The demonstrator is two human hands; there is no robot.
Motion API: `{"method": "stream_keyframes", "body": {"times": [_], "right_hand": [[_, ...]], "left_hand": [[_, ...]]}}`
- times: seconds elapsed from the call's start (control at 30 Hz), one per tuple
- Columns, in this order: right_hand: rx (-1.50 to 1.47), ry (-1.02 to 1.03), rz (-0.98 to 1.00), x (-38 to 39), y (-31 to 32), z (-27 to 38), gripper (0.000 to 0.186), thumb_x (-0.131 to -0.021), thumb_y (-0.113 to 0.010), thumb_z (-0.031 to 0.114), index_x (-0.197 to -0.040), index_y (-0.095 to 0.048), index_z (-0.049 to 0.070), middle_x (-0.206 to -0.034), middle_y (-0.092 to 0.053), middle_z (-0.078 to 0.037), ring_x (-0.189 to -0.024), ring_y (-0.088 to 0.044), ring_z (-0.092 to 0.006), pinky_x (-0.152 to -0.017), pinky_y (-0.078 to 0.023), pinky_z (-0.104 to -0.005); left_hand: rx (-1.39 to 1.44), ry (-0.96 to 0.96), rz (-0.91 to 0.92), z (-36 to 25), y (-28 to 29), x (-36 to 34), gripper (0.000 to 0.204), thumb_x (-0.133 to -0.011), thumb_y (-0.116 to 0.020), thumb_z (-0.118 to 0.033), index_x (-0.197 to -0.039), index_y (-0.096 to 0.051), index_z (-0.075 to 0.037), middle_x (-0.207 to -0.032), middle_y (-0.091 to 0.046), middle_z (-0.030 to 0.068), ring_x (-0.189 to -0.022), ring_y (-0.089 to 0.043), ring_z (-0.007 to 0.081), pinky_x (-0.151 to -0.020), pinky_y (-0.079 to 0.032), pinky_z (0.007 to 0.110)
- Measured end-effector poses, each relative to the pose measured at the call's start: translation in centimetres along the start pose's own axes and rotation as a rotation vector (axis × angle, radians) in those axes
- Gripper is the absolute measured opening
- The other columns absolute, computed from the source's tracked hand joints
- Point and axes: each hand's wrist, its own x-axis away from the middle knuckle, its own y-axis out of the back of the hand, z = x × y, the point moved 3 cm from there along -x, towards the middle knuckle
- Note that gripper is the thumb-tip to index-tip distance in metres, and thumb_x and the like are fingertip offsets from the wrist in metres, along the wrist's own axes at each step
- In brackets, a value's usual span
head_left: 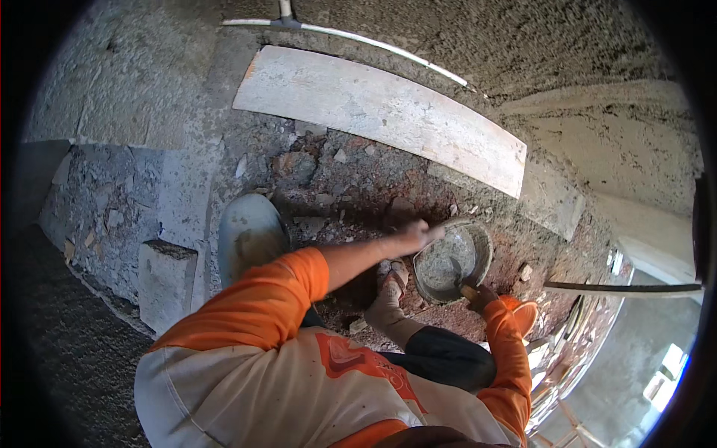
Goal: The person is mixing mortar in a bucket and applying it to a wall section for plastering.
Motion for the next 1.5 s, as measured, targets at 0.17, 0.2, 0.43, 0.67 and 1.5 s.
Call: {"method": "stream_keyframes", "body": {"times": [0.17,0.2,0.43,0.67,1.5], "right_hand": [[-0.328,-0.253,0.101,-2.3,-2.1,-3.9,0.115,-0.048,-0.082,0.034,-0.131,-0.011,-0.001,-0.105,-0.055,-0.022,-0.091,-0.057,-0.0295,-0.074,-0.048,-0.0349],[-0.315,-0.213,0.107,-3.5,-1.6,-3.0,0.115,-0.048,-0.082,0.034,-0.131,-0.011,-0.001,-0.105,-0.055,-0.022,-0.091,-0.057,-0.0295,-0.074,-0.048,-0.0349],[-0.817,-0.092,0.355,-1.2,0.7,0.3,0.086,-0.054,-0.078,0.007,-0.121,-0.026,0.0,-0.094,-0.056,-0.019,-0.073,-0.059,-0.0278,-0.056,-0.052,-0.0371],[-0.603,0.007,0.42,3.0,7.5,9.4,0.066,-0.06,-0.074,0.007,-0.113,-0.035,-0.004,-0.083,-0.057,-0.016,-0.057,-0.058,-0.0237,-0.049,-0.051,-0.0341],[0.695,0.987,-0.018,-0.6,14.1,57.5,0.036,-0.081,-0.051,0.037,-0.098,-0.055,0.006,-0.082,-0.061,-0.015,-0.078,-0.059,-0.0318,-0.067,-0.046,-0.0404]], "left_hand": [[-0.107,-0.015,-0.303,1.4,-4.5,0.0,0.05,-0.069,-0.064,-0.04,-0.095,-0.053,0.002,-0.097,-0.055,0.023,-0.093,-0.054,0.0308,-0.078,-0.041,0.038],[-0.11,-0.004,-0.344,2.1,-3.6,0.0,0.05,-0.069,-0.064,-0.04,-0.095,-0.053,0.002,-0.097,-0.055,0.023,-0.093,-0.054,0.0308,-0.078,-0.041,0.038],[-0.157,0.15,-0.151,4.2,-2.2,-1.4,0.067,-0.067,-0.069,-0.02,-0.122,-0.04,0.005,-0.122,-0.046,0.0181,-0.111,-0.047,0.0262,-0.093,-0.036,0.03],[0.031,0.176,-0.378,4.8,1.6,6.3,0.043,-0.07,-0.066,-0.013,-0.108,-0.053,0.0,-0.104,-0.057,0.0146,-0.097,-0.053,0.019,-0.08,-0.041,0.032],[0.616,-0.205,-1.58,12.7,27.1,30.7,0.041,-0.078,-0.06,-0.042,-0.073,-0.057,-0.002,-0.066,-0.052,0.0042,-0.065,-0.045,0.0153,-0.064,-0.038,0.033]]}}
